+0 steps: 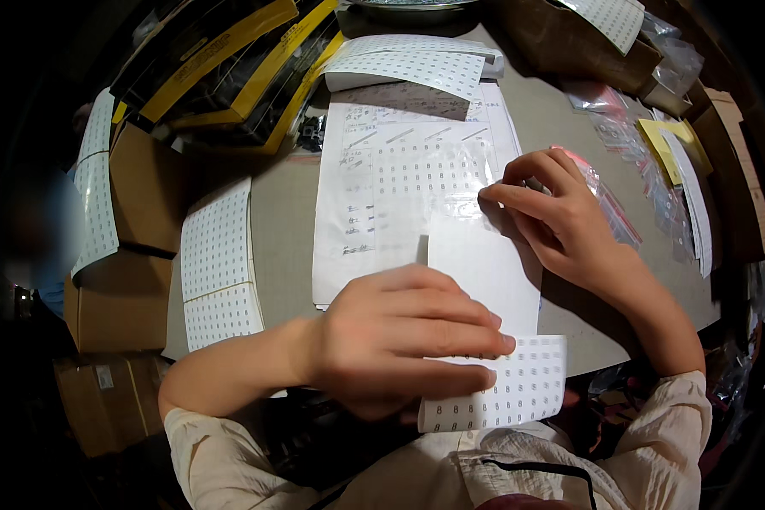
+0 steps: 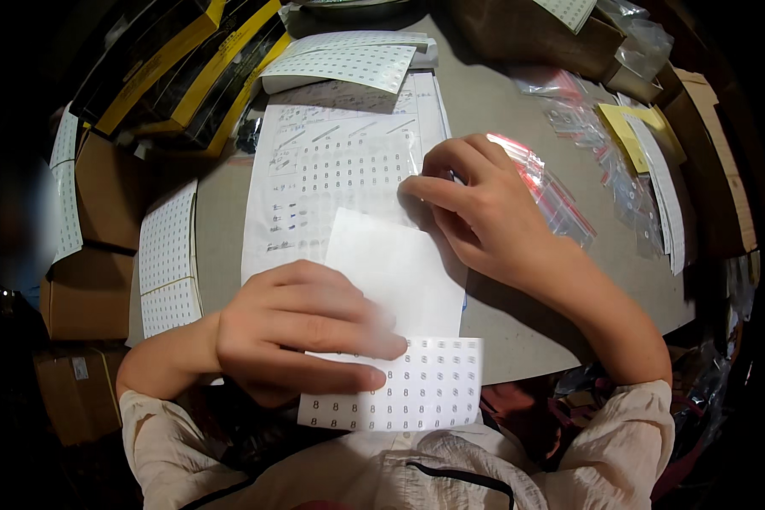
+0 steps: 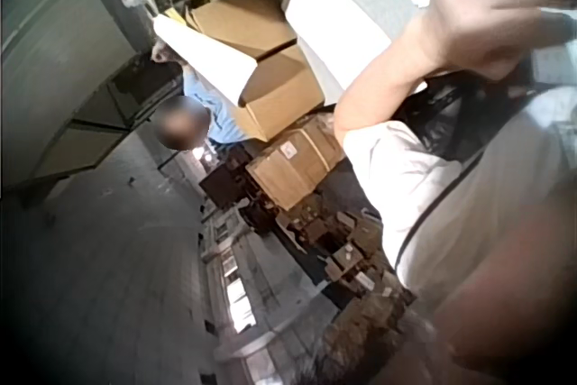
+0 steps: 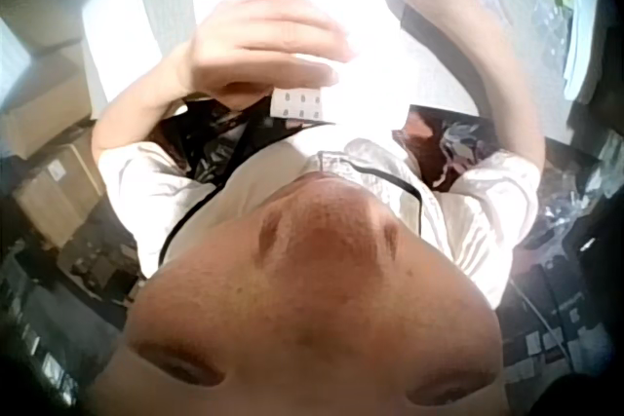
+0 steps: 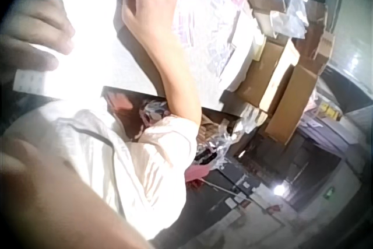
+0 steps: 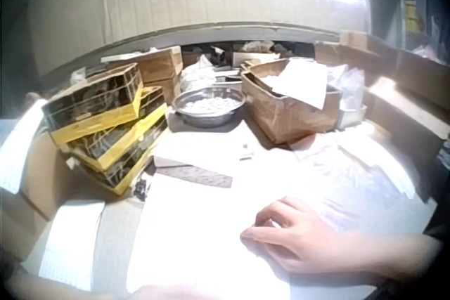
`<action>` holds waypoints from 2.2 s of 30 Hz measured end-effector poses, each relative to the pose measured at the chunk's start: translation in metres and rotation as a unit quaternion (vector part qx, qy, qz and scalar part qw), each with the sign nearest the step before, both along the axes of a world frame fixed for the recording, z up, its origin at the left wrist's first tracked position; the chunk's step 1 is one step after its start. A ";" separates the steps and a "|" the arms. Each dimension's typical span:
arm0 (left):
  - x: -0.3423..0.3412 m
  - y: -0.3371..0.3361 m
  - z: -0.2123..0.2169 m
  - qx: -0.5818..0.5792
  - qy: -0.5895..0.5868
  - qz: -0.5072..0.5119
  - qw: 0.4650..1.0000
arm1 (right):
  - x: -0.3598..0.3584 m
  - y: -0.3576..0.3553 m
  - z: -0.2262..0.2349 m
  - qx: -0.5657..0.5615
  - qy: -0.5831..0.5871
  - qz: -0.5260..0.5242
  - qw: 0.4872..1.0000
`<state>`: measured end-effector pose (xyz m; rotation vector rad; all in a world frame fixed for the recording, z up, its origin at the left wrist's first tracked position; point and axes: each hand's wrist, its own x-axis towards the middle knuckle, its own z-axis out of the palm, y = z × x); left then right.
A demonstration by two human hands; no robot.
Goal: The person peels small circular stickers from a sheet and places them into a clear plastic bag. They repeatedly handle the sticker sheet, peel off individual stickers, and deposit them into the bag on the table.
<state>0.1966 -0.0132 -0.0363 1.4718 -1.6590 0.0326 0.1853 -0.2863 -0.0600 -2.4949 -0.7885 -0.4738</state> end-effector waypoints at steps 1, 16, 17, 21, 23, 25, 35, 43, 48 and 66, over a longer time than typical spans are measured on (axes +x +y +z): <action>0.000 0.001 -0.001 0.000 -0.008 0.007 1.000 | 0.000 0.001 0.000 0.008 -0.003 0.000 1.000; 0.007 -0.003 -0.020 0.068 0.076 0.062 0.993 | 0.009 0.008 -0.013 -0.052 -0.045 -0.034 0.997; 0.007 -0.003 -0.021 0.072 0.075 0.063 0.993 | 0.009 0.008 -0.012 -0.060 -0.047 -0.034 0.997; 0.007 -0.003 -0.024 0.076 0.056 0.070 0.993 | 0.009 0.008 -0.011 -0.079 -0.061 -0.033 0.994; 0.007 -0.003 -0.025 0.078 0.050 0.071 0.993 | 0.009 0.009 -0.012 -0.079 -0.066 -0.034 0.994; 0.007 -0.003 -0.025 0.080 0.043 0.072 0.993 | 0.009 0.009 -0.013 -0.080 -0.071 -0.035 0.994; 0.007 -0.004 -0.023 0.088 0.035 0.073 0.993 | 0.008 0.011 -0.015 -0.087 -0.078 -0.043 0.992; 0.007 -0.004 -0.025 0.091 0.033 0.072 0.993 | 0.008 0.012 -0.016 -0.092 -0.078 -0.047 0.992; 0.007 -0.004 -0.025 0.089 0.032 0.072 0.993 | 0.009 0.012 -0.017 -0.090 -0.080 -0.047 0.992; 0.006 -0.006 -0.022 0.090 0.044 0.081 0.992 | 0.009 0.012 -0.019 -0.081 -0.074 -0.049 0.993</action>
